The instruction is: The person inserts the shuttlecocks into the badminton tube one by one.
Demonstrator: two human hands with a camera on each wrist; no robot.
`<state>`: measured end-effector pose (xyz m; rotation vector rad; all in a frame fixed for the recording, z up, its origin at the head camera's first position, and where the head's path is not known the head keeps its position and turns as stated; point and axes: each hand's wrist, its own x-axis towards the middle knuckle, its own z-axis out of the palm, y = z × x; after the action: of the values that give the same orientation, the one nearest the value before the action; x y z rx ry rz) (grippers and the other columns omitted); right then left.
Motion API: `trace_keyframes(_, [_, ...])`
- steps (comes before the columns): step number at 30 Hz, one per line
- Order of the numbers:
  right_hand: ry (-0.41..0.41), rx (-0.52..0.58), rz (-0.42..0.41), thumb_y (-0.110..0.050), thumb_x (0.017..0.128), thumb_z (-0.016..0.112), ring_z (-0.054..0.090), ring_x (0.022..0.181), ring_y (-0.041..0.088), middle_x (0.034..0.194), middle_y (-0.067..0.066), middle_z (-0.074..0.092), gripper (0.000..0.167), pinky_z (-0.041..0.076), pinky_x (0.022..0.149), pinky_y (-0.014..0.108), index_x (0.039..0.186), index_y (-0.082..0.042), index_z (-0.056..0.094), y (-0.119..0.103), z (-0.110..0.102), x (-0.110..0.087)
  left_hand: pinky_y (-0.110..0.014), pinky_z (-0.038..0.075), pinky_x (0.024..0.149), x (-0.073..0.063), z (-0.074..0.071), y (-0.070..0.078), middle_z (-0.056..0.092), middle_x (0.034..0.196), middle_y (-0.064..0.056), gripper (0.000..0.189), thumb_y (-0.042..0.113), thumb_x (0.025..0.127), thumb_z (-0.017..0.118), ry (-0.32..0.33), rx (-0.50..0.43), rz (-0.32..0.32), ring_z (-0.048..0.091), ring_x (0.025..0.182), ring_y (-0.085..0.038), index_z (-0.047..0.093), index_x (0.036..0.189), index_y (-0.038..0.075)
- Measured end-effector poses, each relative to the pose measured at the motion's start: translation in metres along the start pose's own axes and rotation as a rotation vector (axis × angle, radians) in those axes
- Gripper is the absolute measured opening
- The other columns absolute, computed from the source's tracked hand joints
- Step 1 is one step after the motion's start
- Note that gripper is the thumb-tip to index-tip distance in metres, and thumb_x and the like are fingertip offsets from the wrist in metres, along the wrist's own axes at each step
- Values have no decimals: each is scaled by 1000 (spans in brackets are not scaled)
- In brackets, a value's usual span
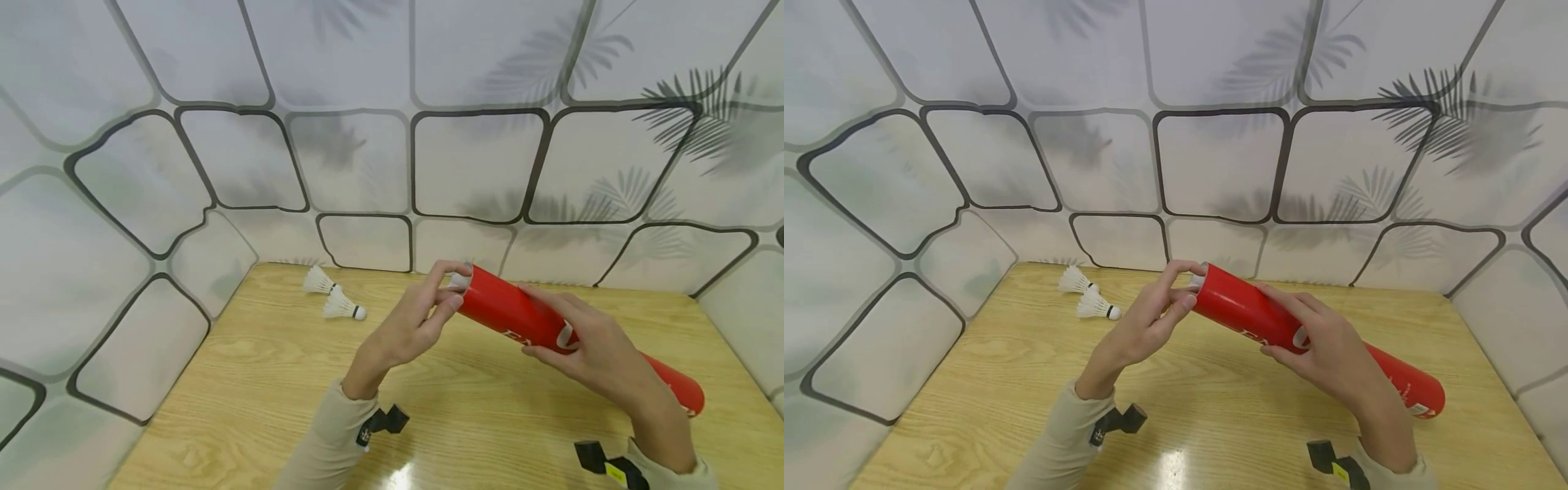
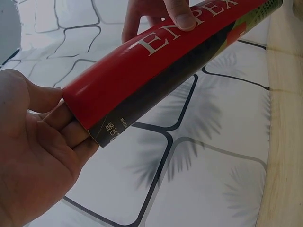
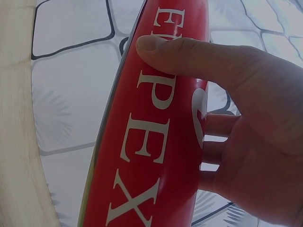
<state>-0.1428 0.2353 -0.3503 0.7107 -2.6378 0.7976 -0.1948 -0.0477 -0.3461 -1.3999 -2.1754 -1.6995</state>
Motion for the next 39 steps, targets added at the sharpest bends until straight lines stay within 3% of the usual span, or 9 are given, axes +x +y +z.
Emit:
trace_keyframes(12, [7,6,4,-14,75,93,63,100,30,129,11,63,90,57,62,27,153,-25,49,2,-1,-2,-33,53,99,2,2,0,53,143,-21,28,4,109,42,-18,-22,0,62,125,-28,38,137,3])
trace_keyframes(23, [25,39,-11,-16,76,93,63,100,27,130,11,63,89,58,62,27,153,-22,50,10,4,-1,-34,56,95,-4,-9,6,64,136,-18,33,2,104,58,58,23,3,67,119,-21,50,137,3])
trace_keyframes(27, [30,29,4,-16,76,93,61,105,29,134,10,61,91,58,65,30,154,-25,47,12,0,-3,-40,54,100,-10,-22,3,70,127,-15,33,1,103,59,107,33,24,67,120,-22,53,135,4])
trace_keyframes(31, [47,21,1,-14,74,94,61,106,29,134,11,62,93,58,66,30,154,-24,48,13,-4,-4,-44,48,107,-25,-41,-5,69,129,-15,32,-2,101,61,158,62,11,64,123,-24,55,132,4])
trace_keyframes(36, [51,17,-3,-14,74,94,62,107,30,134,12,62,93,60,67,35,154,-23,47,14,-6,-4,-49,48,107,-50,-69,-16,67,130,-9,32,-1,99,65,231,202,-40,62,124,-24,60,131,4])
trace_keyframes(39, [54,16,-4,-14,74,94,62,107,31,134,12,62,94,60,68,38,155,-23,47,14,-6,-4,-52,48,104,-63,-84,-23,67,129,-10,31,0,99,66,280,296,-106,62,122,-26,62,130,4])
